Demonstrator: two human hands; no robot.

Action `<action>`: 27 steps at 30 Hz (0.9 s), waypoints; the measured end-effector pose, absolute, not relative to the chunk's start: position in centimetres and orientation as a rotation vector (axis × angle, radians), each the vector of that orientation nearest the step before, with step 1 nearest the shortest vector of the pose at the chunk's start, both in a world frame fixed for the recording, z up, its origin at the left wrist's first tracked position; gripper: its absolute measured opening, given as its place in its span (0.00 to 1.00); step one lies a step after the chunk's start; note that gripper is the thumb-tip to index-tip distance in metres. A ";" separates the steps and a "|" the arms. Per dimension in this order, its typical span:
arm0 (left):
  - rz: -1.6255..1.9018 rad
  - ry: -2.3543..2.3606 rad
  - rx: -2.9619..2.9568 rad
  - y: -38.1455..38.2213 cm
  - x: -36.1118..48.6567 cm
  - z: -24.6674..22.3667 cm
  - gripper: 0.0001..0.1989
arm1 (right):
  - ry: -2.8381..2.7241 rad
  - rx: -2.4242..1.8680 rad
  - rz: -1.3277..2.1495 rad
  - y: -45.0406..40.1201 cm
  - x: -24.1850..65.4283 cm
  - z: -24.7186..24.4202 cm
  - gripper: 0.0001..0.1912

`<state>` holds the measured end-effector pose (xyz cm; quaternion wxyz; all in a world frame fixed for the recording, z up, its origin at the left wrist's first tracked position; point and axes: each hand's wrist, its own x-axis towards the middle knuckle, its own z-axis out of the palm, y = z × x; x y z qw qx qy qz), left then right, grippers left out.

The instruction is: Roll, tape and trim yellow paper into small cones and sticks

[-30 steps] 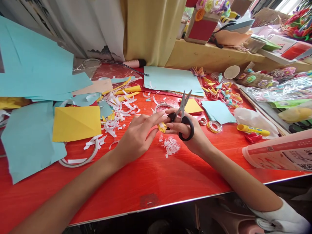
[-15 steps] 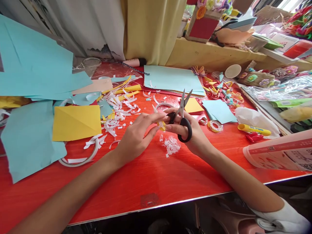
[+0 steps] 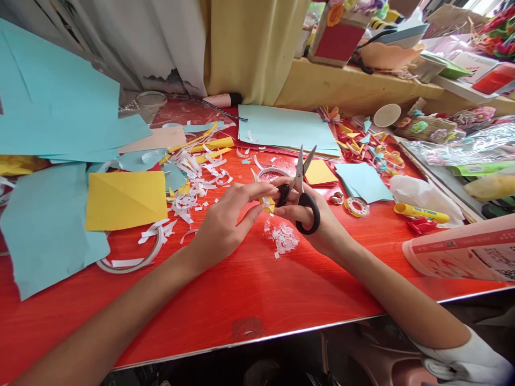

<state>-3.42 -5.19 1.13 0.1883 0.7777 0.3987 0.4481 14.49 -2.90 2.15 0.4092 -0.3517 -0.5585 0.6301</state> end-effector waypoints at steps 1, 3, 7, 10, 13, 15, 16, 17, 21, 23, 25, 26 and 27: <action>1.259 1.125 2.186 -5.2 -3.5 1.1 0.16 | -1.405 -0.879 1.593 -2.9 14.5 2.1 0.19; 1.258 1.123 2.186 -5.2 -3.5 1.2 0.16 | -1.404 -0.863 1.599 -2.9 14.5 2.1 0.20; 1.254 1.124 2.186 -5.2 -3.5 1.2 0.16 | -1.410 -0.863 1.586 -2.9 14.5 2.1 0.20; 1.261 1.113 2.181 -5.2 -3.5 1.2 0.15 | -1.383 -0.877 1.613 -2.8 14.4 2.2 0.19; 1.270 1.119 2.182 -5.1 -3.4 1.2 0.15 | -1.345 -0.876 1.680 -2.8 14.5 2.4 0.19; 1.277 1.134 2.196 -5.1 -3.5 1.1 0.15 | -1.356 -0.881 1.698 -2.9 14.5 2.4 0.20; 1.274 1.136 2.211 -5.1 -3.5 1.1 0.15 | -1.370 -0.887 1.696 -2.9 14.5 2.4 0.20; 1.265 1.139 2.229 -5.1 -3.5 1.0 0.15 | -1.381 -0.896 1.686 -2.9 14.6 2.4 0.20; 1.265 1.135 2.314 -5.1 -3.5 0.9 0.14 | -1.396 -0.941 1.569 -3.1 14.7 2.3 0.19; 1.292 1.116 2.402 -5.1 -3.4 0.9 0.12 | -1.411 -0.957 1.497 -3.2 14.7 2.4 0.19; 1.331 1.131 2.506 -5.0 -3.4 0.8 0.09 | -1.434 -0.963 1.447 -3.3 14.7 2.6 0.19; 1.357 1.166 2.545 -4.9 -3.5 0.8 0.09 | -1.444 -0.964 1.430 -3.4 14.6 2.7 0.19; 1.380 1.210 2.574 -4.8 -3.5 0.8 0.09 | -1.454 -0.964 1.416 -3.5 14.6 2.7 0.19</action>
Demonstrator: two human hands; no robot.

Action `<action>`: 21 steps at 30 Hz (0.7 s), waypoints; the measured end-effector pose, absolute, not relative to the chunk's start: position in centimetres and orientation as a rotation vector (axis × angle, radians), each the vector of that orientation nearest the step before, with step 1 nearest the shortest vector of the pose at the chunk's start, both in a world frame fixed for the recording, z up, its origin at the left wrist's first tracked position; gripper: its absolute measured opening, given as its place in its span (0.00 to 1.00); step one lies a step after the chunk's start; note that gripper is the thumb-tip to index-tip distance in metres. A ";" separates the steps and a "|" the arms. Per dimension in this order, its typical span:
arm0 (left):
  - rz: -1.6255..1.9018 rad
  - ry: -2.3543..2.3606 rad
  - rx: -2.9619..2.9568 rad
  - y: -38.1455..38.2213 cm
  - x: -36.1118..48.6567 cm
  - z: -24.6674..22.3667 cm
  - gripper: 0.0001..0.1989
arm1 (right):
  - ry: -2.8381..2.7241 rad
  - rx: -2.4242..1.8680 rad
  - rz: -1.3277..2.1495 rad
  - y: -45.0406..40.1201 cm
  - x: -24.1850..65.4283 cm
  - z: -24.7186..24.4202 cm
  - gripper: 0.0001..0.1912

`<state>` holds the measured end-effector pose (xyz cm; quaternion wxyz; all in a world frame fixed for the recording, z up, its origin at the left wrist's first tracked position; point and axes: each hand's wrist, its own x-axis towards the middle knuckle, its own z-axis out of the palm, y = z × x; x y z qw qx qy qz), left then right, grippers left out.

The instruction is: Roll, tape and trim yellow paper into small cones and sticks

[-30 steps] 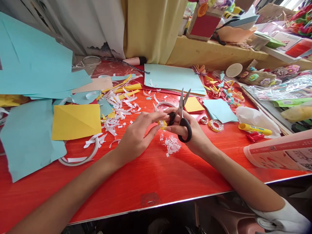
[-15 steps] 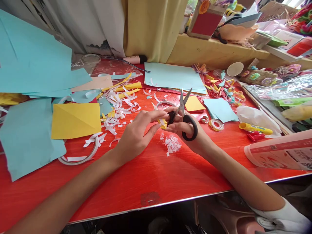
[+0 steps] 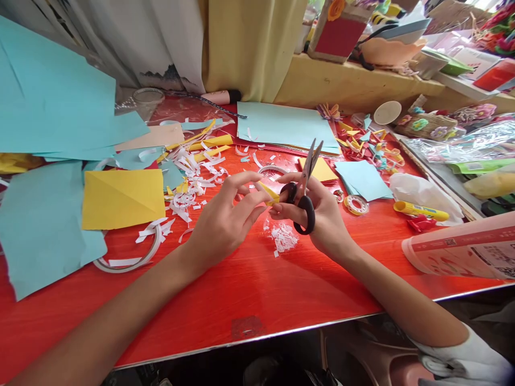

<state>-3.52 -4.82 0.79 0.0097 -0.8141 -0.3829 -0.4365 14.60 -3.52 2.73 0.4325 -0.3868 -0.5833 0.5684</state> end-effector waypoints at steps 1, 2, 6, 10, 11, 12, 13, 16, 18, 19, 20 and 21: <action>-1.343 -1.202 -2.495 -4.8 -3.6 0.8 0.09 | -1.464 -0.963 1.404 -3.6 14.5 2.8 0.19; -1.319 -1.198 -2.460 -4.7 -3.6 0.7 0.10 | -1.477 -0.961 1.389 -3.7 14.5 2.8 0.19; -1.222 -1.074 -2.481 -4.6 -3.8 0.6 0.09 | -1.553 -0.975 1.277 -4.1 14.2 2.8 0.17; -1.260 -1.065 -2.548 -4.7 -3.7 0.5 0.07 | -1.631 -1.010 1.188 -4.3 14.1 2.7 0.18; -1.267 -1.070 -2.553 -4.7 -3.7 0.5 0.06 | -1.649 -1.018 1.173 -4.3 14.1 2.7 0.18; -1.270 -1.067 -2.554 -4.7 -3.6 0.5 0.06 | -1.664 -1.025 1.156 -4.3 14.2 2.7 0.18; -1.268 -1.065 -2.555 -4.7 -3.6 0.5 0.06 | -1.677 -1.032 1.139 -4.3 14.2 2.6 0.18; -1.263 -1.038 -2.557 -4.7 -3.6 0.4 0.07 | -1.698 -1.043 1.104 -4.4 14.2 2.6 0.17; -1.251 -1.014 -2.561 -4.7 -3.6 0.4 0.07 | -1.700 -1.041 1.097 -4.4 14.2 2.6 0.17; -1.245 -1.002 -2.565 -4.7 -3.6 0.4 0.07 | -1.699 -1.038 1.096 -4.4 14.2 2.6 0.17; -1.240 -0.991 -2.568 -4.7 -3.5 0.4 0.07 | -1.697 -1.035 1.098 -4.4 14.2 2.6 0.17; -1.237 -0.983 -2.570 -4.8 -3.5 0.5 0.08 | -1.698 -1.033 1.103 -4.4 14.2 2.6 0.17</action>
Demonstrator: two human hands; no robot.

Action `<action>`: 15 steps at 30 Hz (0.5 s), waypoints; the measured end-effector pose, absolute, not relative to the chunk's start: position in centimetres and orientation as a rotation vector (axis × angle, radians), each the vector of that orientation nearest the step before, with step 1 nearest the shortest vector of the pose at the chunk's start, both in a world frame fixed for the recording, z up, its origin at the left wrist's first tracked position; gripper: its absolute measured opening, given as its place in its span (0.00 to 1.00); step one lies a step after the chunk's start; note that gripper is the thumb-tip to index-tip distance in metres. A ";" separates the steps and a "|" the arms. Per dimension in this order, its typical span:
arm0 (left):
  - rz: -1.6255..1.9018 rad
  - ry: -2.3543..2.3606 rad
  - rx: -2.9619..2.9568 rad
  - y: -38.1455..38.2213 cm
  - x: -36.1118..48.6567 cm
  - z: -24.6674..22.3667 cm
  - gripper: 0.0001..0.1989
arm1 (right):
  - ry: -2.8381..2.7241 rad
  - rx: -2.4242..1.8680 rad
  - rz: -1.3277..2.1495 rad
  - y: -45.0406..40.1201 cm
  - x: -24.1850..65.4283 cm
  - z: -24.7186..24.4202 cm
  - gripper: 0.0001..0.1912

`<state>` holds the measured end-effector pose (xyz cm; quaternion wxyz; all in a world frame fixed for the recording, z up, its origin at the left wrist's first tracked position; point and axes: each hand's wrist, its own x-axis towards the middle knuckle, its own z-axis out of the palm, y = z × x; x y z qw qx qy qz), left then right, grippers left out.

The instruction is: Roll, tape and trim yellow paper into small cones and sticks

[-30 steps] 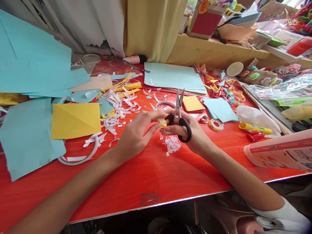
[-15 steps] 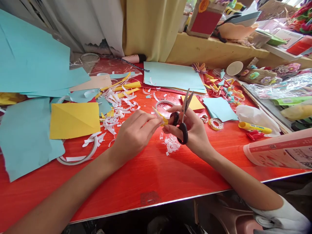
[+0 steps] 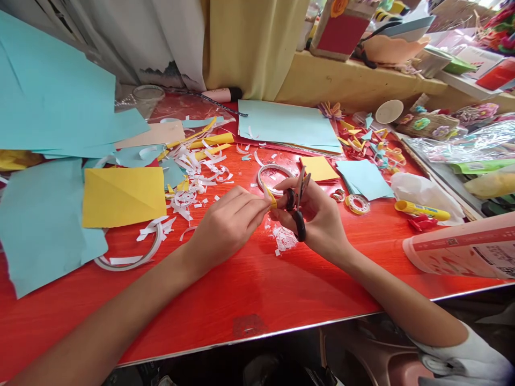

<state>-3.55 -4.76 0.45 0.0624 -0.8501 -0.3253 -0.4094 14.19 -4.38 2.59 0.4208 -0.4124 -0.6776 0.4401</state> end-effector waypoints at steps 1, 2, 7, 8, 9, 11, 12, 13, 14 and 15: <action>-1.235 -0.980 -2.571 -4.8 -3.5 0.5 0.08 | -1.698 -1.032 1.107 -4.4 14.2 2.6 0.17; -1.235 -0.979 -2.569 -4.8 -3.6 0.5 0.08 | -1.699 -1.030 1.111 -4.4 14.1 2.6 0.17; -1.231 -1.015 -2.581 -4.9 -3.5 0.6 0.07 | -1.700 -1.022 1.100 -4.4 14.1 2.6 0.16; -1.231 -1.027 -2.586 -4.9 -3.5 0.6 0.07 | -1.702 -1.018 1.103 -4.4 14.1 2.6 0.16; -1.235 -1.037 -2.588 -4.9 -3.5 0.6 0.07 | -1.704 -1.013 1.108 -4.4 14.1 2.6 0.16; -1.271 -1.050 -2.590 -4.9 -3.5 0.5 0.07 | -1.708 -1.007 1.120 -4.3 14.2 2.5 0.16; -1.297 -1.064 -2.593 -4.9 -3.4 0.5 0.07 | -1.707 -1.000 1.126 -4.3 14.2 2.4 0.17; -1.324 -1.085 -2.600 -4.9 -3.4 0.5 0.07 | -1.702 -0.989 1.131 -4.2 14.3 2.3 0.17; -1.351 -1.113 -2.606 -4.9 -3.4 0.5 0.07 | -1.694 -0.974 1.137 -4.2 14.3 2.2 0.18; -1.373 -1.153 -2.612 -4.9 -3.4 0.6 0.06 | -1.684 -0.957 1.143 -4.1 14.3 2.1 0.18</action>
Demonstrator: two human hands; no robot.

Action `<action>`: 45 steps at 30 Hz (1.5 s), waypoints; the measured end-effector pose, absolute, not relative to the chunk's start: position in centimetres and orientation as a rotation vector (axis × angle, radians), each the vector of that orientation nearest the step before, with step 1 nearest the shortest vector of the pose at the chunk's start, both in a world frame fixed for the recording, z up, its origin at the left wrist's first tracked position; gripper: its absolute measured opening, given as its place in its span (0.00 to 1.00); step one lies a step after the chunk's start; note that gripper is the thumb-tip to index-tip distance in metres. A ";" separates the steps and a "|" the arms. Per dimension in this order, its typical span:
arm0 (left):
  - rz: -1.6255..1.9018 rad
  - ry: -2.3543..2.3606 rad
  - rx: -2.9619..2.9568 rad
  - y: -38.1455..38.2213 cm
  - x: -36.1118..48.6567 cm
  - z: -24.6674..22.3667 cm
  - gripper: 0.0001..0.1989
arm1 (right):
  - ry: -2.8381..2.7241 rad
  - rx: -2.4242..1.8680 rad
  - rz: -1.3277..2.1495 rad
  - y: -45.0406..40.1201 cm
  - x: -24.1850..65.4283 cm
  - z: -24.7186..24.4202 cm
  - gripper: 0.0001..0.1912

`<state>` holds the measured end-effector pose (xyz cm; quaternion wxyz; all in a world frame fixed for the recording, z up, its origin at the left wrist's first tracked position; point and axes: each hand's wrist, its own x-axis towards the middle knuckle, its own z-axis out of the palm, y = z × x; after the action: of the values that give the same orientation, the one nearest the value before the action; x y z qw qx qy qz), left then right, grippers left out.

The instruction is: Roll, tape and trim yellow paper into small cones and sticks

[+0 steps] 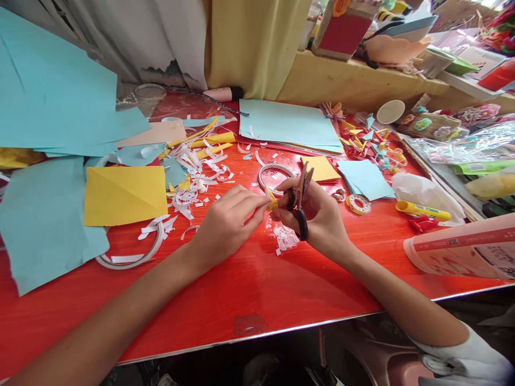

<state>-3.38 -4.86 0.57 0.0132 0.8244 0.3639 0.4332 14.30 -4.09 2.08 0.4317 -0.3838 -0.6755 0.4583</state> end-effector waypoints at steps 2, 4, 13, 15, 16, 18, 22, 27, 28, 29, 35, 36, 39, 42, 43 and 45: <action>1.325 1.189 2.475 -4.9 -3.3 0.8 0.06 | -1.663 -0.930 1.168 -4.0 14.3 1.9 0.18; 1.283 1.257 2.366 -4.8 -3.4 1.2 0.06 | -1.641 -0.929 1.210 -3.8 14.3 2.0 0.17; 1.517 1.692 1.839 -2.0 -7.1 1.6 0.11 | -1.468 -0.941 1.427 -3.3 14.6 2.6 0.17; 1.619 1.826 1.780 -1.1 -8.7 1.6 0.13 | -1.455 -0.937 1.450 -3.2 14.6 2.5 0.18; 1.598 1.910 1.809 -0.8 -9.4 1.6 0.13 | -1.449 -0.936 1.457 -3.1 14.6 2.5 0.18; 1.359 2.091 2.001 -0.4 -10.3 1.6 0.16 | -1.435 -0.932 1.468 -3.0 14.6 2.5 0.18; 0.991 2.275 2.278 -0.2 -10.5 1.3 0.09 | -1.407 -0.927 1.494 -2.9 14.7 2.4 0.18; 1.095 1.795 2.319 -0.9 -9.0 2.2 0.13 | -1.382 -0.898 1.568 -2.9 14.7 2.4 0.19; 1.123 1.630 2.259 -1.2 -8.6 2.6 0.13 | -1.380 -0.898 1.592 -2.9 14.7 2.4 0.19; 1.081 1.444 2.183 -1.5 -8.1 3.0 0.13 | -1.381 -0.898 1.618 -2.8 14.7 2.4 0.19; 0.999 1.122 1.875 -3.1 -6.8 4.1 0.07 | -1.352 -0.902 1.747 -2.7 14.7 2.6 0.18; 1.009 1.119 1.838 -3.1 -6.8 4.0 0.07 | -1.347 -0.896 1.766 -2.6 14.8 2.6 0.18; 1.067 1.118 1.740 -2.9 -7.1 3.8 0.07 | -1.353 -0.829 1.763 -2.5 14.9 2.8 0.19; 1.152 1.149 1.681 -2.6 -7.5 3.7 0.07 | -1.404 -0.770 1.642 -2.3 15.1 3.1 0.20; 1.155 1.154 1.677 -2.5 -7.6 3.7 0.07 | -1.434 -0.776 1.585 -2.3 15.2 3.1 0.21; 1.098 1.145 1.688 -2.4 -7.8 3.7 0.07 | -1.501 -0.811 1.479 -2.3 15.2 3.2 0.23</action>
<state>-7.79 -2.41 3.69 0.4009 0.6675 0.4529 0.4342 15.24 -2.30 3.18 0.4276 -0.3247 -0.6008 0.5923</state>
